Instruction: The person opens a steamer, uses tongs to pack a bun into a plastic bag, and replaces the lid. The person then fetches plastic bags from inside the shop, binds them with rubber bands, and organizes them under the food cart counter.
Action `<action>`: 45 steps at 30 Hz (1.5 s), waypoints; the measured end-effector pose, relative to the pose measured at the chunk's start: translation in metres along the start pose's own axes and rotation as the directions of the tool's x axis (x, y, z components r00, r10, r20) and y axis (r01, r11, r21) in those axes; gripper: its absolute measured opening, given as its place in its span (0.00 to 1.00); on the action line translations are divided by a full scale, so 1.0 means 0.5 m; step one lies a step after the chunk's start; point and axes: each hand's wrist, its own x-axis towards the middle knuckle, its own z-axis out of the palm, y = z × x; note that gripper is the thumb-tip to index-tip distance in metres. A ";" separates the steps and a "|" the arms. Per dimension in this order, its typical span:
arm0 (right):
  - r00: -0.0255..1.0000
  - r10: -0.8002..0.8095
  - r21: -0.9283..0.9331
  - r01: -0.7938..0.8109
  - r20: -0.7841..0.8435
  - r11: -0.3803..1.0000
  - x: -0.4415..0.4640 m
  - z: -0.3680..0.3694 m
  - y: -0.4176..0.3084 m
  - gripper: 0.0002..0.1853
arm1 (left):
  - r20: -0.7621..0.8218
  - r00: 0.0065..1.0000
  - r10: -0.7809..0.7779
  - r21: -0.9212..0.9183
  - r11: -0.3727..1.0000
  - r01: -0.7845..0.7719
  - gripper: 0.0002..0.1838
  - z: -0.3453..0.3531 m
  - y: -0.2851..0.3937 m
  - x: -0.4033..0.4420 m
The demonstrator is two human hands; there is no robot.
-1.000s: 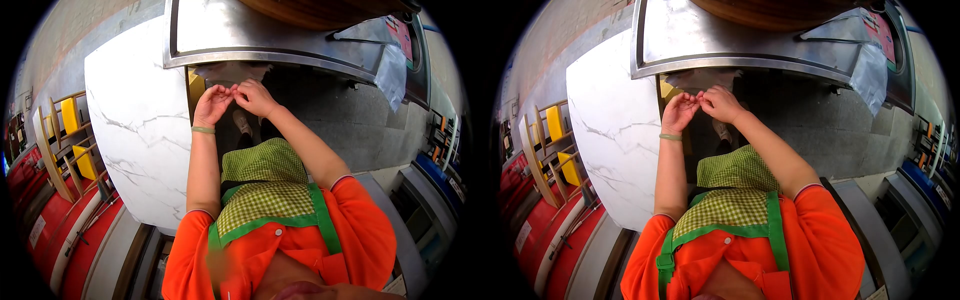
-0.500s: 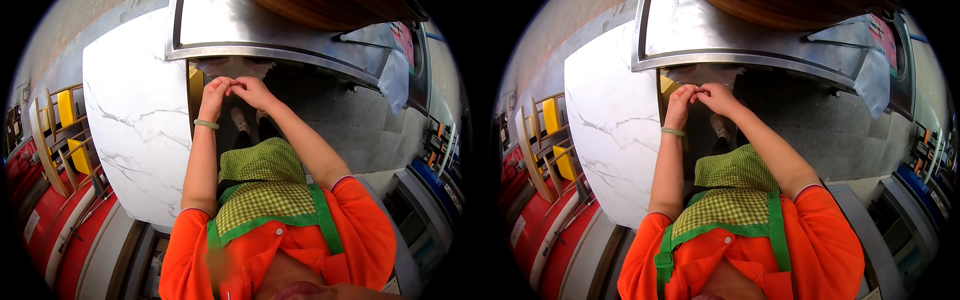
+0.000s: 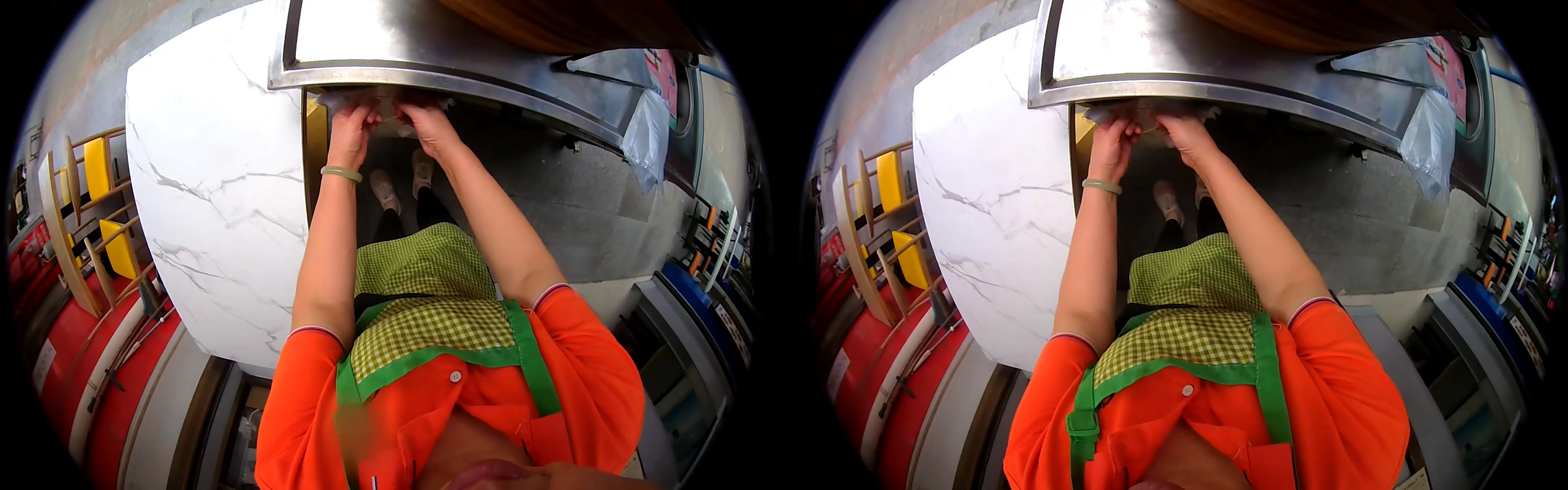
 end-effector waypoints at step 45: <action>0.739 -0.619 -0.551 0.411 -0.266 0.727 0.007 0.055 0.028 0.12 | 0.005 0.768 0.640 0.779 0.479 -0.404 0.10 0.032 -0.032 0.032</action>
